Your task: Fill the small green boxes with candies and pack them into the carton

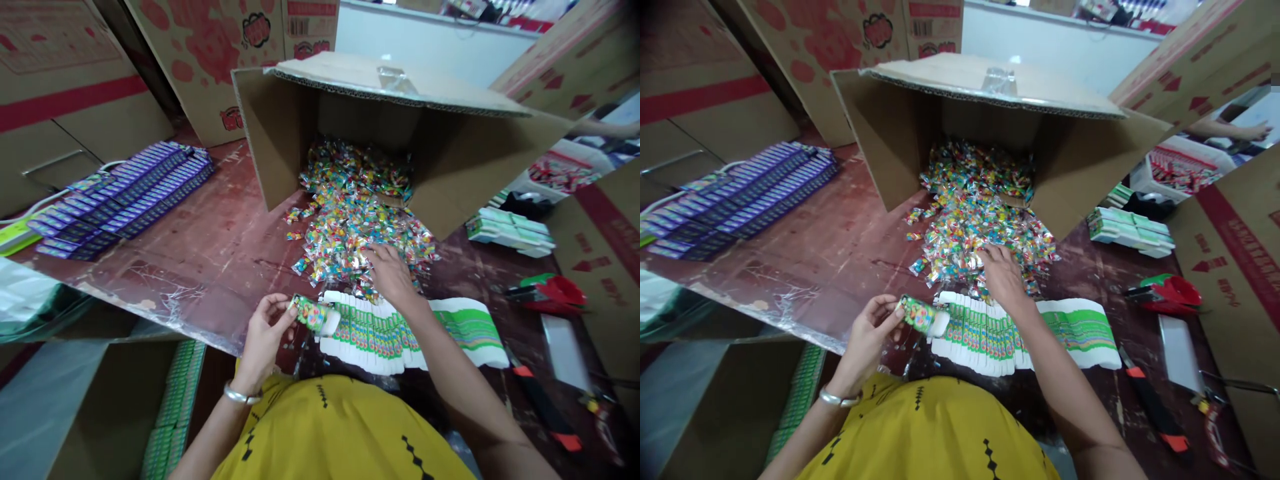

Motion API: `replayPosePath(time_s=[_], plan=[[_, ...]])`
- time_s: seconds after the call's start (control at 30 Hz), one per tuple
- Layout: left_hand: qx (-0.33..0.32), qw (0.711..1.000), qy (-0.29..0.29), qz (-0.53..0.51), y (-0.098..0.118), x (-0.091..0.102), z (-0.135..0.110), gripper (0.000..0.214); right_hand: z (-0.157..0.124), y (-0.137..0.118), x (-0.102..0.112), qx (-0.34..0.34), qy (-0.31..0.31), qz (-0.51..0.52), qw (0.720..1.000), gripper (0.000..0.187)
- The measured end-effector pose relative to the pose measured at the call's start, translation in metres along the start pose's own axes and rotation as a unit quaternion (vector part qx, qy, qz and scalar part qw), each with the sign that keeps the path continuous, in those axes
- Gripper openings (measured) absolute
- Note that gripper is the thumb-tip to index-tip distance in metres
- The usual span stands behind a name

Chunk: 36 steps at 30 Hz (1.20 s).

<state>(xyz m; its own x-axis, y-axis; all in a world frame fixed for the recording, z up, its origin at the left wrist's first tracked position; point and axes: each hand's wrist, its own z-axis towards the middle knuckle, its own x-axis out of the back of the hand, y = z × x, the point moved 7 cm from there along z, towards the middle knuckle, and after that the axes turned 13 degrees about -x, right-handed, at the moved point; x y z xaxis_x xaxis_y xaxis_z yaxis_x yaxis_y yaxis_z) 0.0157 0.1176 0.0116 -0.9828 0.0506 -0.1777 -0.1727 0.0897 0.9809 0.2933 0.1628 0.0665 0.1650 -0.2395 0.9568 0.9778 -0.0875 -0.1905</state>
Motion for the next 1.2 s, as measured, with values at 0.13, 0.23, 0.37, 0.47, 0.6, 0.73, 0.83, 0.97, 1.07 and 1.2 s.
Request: replayPosePath(time_s=[0.13, 0.23, 0.37, 0.47, 0.6, 0.73, 0.83, 0.97, 1.07, 1.2], plan=[[0.067, 0.995, -0.051, -0.051, 0.001, -0.011, -0.006, 0.055, 0.011, 0.006, -0.008, 0.033, 0.009, 0.011, 0.999, 0.029], [0.091, 0.990, -0.093, -0.062, -0.001, -0.020, -0.011, 0.051, 0.012, 0.007, 0.011, 0.008, 0.067, 0.119, 0.991, 0.021], [0.070, 0.992, -0.104, -0.024, -0.004, -0.024, -0.012, 0.036, -0.003, -0.005, 0.044, -0.065, 0.086, 0.347, 0.932, 0.019], [0.045, 0.991, -0.122, 0.009, -0.002, -0.029, -0.013, 0.032, -0.017, -0.034, 0.052, -0.075, 0.008, 0.432, 0.899, 0.016], [0.000, 0.988, -0.154, 0.020, 0.006, -0.040, -0.015, 0.030, -0.027, -0.065, 0.051, -0.043, -0.037, 0.396, 0.916, 0.012], [-0.056, 0.983, -0.172, 0.028, 0.016, -0.051, -0.015, 0.030, -0.030, -0.082, 0.044, 0.005, -0.047, 0.325, 0.944, 0.011], [-0.074, 0.980, -0.178, 0.042, 0.020, -0.059, -0.014, 0.033, -0.033, -0.091, 0.039, 0.028, -0.085, 0.329, 0.940, 0.022], [-0.083, 0.988, -0.129, 0.026, 0.026, -0.059, -0.013, 0.045, -0.041, -0.091, 0.030, 0.008, -0.148, 0.409, 0.900, 0.020], [-0.094, 0.992, -0.087, 0.006, 0.033, -0.056, -0.014, 0.061, -0.050, -0.080, 0.017, -0.071, -0.164, 0.505, 0.844, 0.030], [-0.089, 0.990, -0.109, 0.005, 0.034, -0.060, -0.016, 0.053, -0.062, -0.077, 0.004, -0.103, -0.154, 0.551, 0.814, 0.021]])
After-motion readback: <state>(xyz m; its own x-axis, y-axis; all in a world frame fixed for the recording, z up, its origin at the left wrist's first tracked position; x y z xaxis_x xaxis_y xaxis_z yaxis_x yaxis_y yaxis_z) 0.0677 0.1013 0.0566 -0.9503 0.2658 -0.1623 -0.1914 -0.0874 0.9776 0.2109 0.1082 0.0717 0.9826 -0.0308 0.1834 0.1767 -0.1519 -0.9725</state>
